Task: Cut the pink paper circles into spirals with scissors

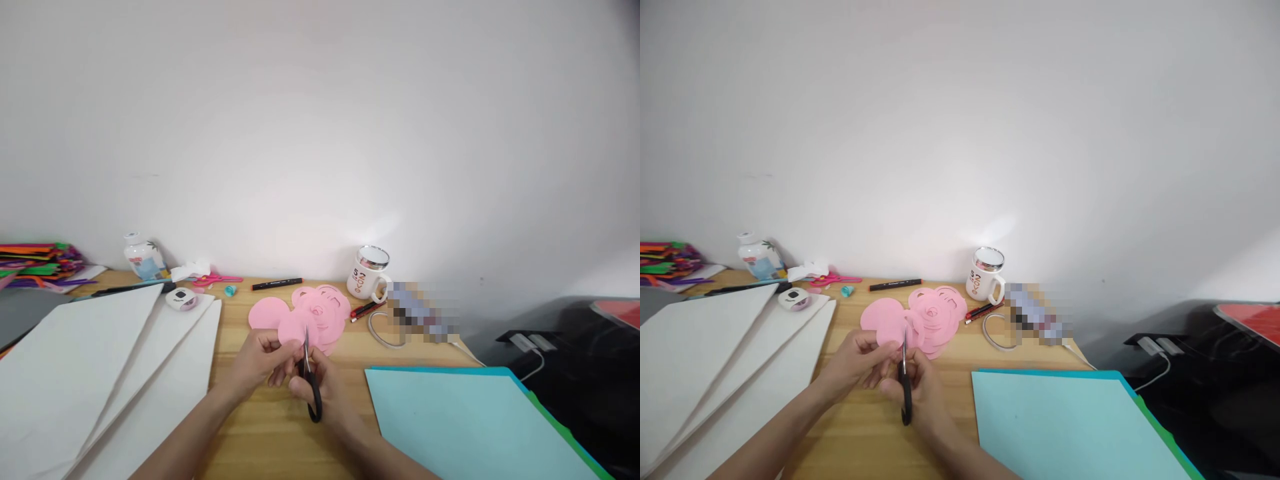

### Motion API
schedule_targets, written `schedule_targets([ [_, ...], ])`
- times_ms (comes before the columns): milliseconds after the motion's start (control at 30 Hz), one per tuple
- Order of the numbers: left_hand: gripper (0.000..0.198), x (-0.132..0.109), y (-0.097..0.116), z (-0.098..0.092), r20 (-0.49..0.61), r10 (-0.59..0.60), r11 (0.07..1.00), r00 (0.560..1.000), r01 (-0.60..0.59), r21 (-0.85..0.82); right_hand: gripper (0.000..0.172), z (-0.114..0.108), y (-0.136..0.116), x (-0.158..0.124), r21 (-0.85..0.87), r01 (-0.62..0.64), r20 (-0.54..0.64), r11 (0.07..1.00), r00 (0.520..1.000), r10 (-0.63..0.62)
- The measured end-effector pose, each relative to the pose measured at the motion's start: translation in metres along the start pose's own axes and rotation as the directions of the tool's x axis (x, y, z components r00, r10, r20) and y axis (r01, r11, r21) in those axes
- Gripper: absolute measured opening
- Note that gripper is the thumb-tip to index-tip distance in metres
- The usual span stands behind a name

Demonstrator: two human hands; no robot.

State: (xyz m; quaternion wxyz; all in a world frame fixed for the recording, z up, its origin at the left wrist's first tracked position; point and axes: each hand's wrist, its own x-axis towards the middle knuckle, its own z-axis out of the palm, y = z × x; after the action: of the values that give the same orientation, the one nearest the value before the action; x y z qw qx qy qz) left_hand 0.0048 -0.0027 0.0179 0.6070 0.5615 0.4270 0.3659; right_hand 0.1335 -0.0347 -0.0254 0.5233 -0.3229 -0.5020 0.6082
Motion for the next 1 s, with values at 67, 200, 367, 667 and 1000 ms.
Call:
schedule_targets([
  [67,0.034,0.0,0.001,0.0,-0.003,-0.004,1.0,1.0,0.004,0.014,0.036,-0.002,0.002,0.0,0.018,-0.023,0.0,1.0,1.0,0.023],
  [200,0.034,-0.001,0.002,0.0,-0.002,0.007,1.0,1.0,-0.007,0.03,0.034,-0.003,0.004,-0.001,0.027,-0.029,0.006,0.999,1.0,0.029],
  [367,0.034,-0.001,0.001,-0.003,0.007,0.016,0.999,1.0,-0.016,0.038,0.034,-0.002,-0.001,-0.002,-0.007,-0.022,-0.017,1.0,1.0,0.021],
  [667,0.036,-0.001,0.001,-0.008,-0.006,0.022,0.998,1.0,-0.021,0.051,0.032,-0.003,-0.001,-0.002,-0.025,-0.033,-0.017,0.999,0.999,0.033],
  [1000,0.04,0.0,0.001,-0.011,-0.077,0.043,0.997,0.996,-0.038,0.06,0.028,-0.004,0.003,-0.003,0.005,-0.08,-0.019,0.997,0.997,0.081],
])
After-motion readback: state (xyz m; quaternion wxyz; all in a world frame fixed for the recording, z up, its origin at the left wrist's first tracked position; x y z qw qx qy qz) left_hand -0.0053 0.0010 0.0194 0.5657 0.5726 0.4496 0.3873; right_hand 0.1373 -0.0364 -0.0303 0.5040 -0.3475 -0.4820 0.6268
